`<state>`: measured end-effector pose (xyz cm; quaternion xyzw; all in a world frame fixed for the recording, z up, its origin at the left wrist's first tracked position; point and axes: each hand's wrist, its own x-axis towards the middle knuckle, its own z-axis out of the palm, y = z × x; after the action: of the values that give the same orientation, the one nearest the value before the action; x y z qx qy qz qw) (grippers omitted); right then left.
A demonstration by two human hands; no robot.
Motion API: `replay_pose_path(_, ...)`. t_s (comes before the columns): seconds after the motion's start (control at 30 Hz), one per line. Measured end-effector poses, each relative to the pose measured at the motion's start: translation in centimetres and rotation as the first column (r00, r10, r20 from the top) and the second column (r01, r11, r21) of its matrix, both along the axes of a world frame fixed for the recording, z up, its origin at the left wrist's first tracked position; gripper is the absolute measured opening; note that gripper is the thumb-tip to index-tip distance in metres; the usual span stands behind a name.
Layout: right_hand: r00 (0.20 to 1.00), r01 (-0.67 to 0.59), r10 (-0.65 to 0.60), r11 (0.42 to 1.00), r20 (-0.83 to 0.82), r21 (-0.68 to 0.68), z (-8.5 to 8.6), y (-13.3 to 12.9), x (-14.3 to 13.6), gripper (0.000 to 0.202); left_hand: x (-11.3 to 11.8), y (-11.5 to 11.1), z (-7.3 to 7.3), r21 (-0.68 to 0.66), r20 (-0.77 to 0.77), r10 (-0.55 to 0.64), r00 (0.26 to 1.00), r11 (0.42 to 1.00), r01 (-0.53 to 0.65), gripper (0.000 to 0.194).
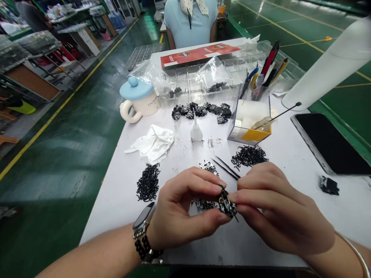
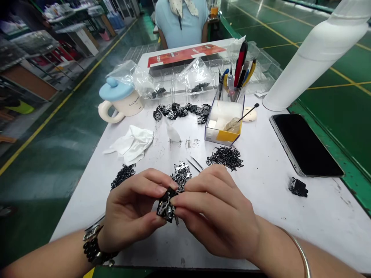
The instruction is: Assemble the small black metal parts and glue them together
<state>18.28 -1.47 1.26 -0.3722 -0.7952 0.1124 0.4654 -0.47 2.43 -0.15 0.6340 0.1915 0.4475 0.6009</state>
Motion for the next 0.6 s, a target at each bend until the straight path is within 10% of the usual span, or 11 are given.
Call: replay_pose_path(0.6,0.929,-0.110,-0.003,0.953,-0.370,-0.283,-1.3,0.4,-0.8,0.007,0.2,-0.2,0.2,-0.094,-0.048,0.076,0.996,0.992,-0.081,0.029)
